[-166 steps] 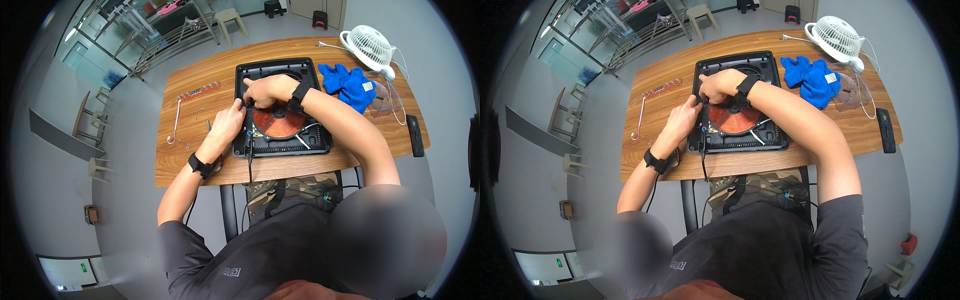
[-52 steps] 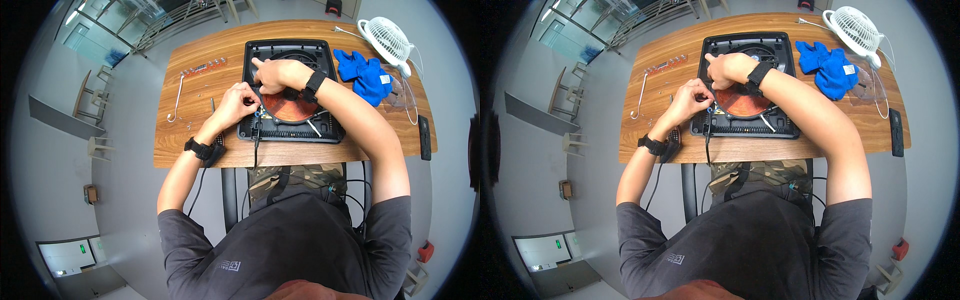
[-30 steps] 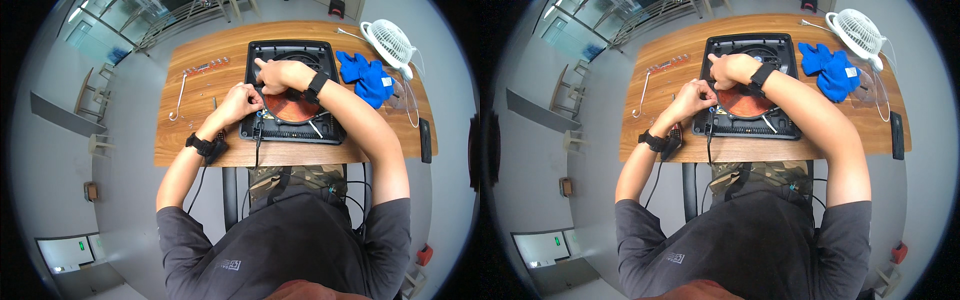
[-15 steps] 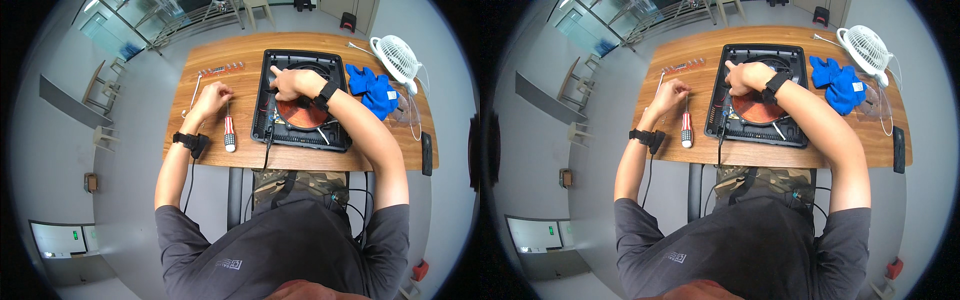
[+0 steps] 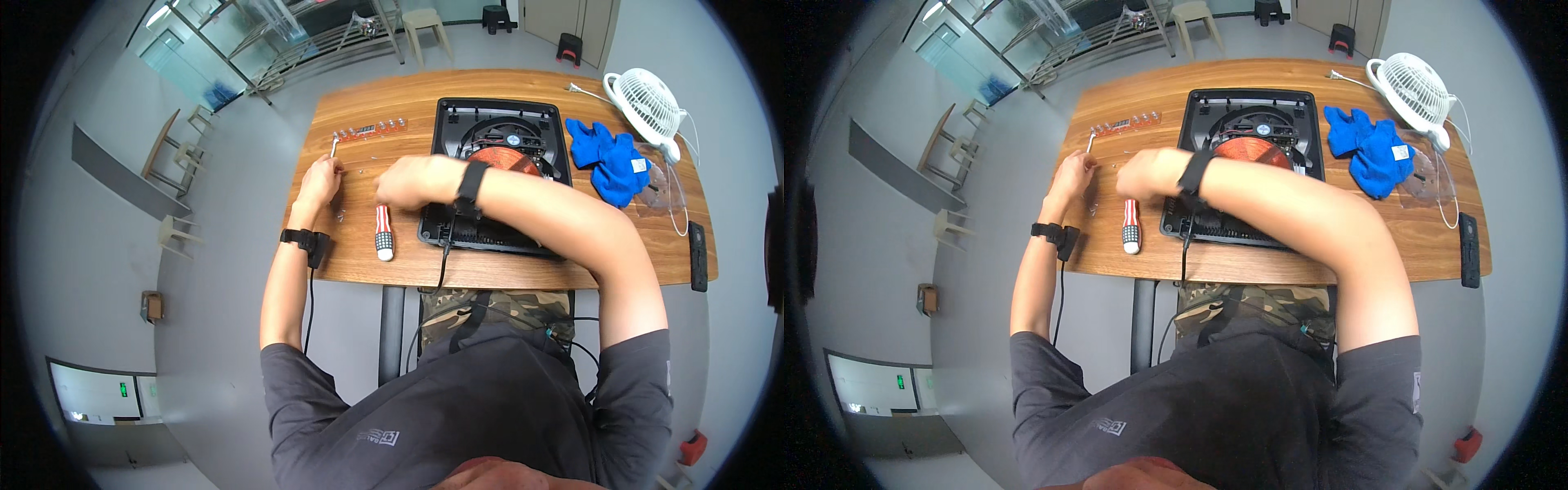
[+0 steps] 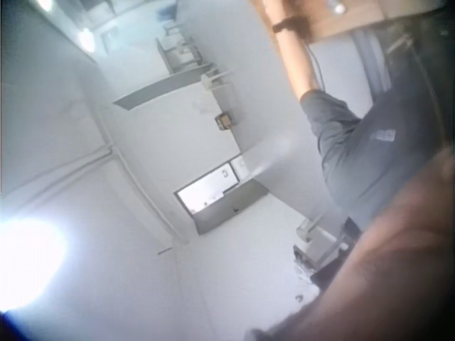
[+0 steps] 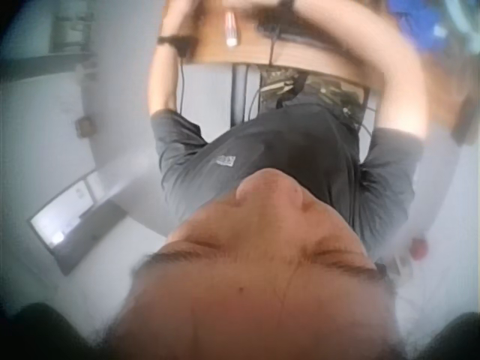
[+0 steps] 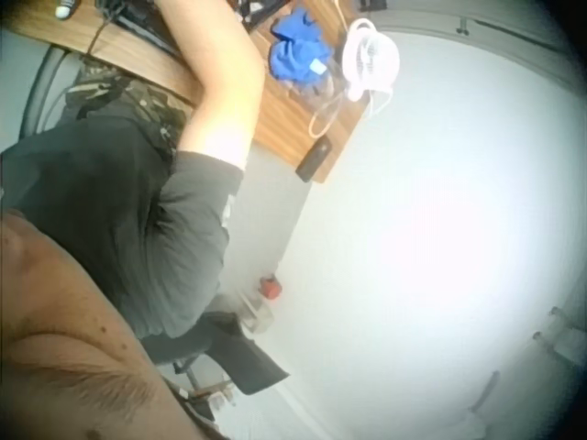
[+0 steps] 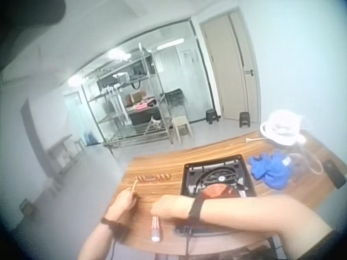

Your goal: The person assembles an electronic device on a wooden table, using a screwdriver to secure components and attaching a circuit board with LEDs. They manipulate wires and fasten parts within a black plastic housing containing a copper-colored disc.

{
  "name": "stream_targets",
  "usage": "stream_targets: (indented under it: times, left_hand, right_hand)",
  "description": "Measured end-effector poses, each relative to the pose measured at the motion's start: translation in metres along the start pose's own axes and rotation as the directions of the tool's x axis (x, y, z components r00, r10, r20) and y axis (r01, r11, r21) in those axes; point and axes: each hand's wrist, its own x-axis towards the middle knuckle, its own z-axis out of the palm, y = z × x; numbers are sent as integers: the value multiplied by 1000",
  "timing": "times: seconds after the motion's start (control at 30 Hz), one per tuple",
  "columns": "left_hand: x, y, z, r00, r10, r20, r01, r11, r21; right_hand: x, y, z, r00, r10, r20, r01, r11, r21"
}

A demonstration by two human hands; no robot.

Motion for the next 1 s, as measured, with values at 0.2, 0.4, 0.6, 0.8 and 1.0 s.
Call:
stream_targets:
  times: [0.2, 0.4, 0.6, 0.8, 1.0]
  left_hand:
    - [10, -3, -1, 997, 77, 33, -75, 995, -62]
    - [12, 5, 8, 993, 114, 7, -113, 987, -114]
    - [7, -5, 10, 973, 231, 1, -226, 954, -196]
    - [12, -7, 31, 947, 317, -51, -319, 908, -273]
    - [11, 21, 15, 959, 277, 53, -269, 956, -116]
  right_hand:
    - [43, -22, 36, 973, -196, 122, 209, 973, -99]
    - [57, -31, 54, 958, -250, 142, 274, 945, -178]
    - [51, -30, 26, 950, -263, 167, 296, 929, -221]
    - [22, 22, -28, 937, -299, -180, 303, 953, -7]
    - [-49, 89, -67, 956, -73, -283, 104, 990, 97]
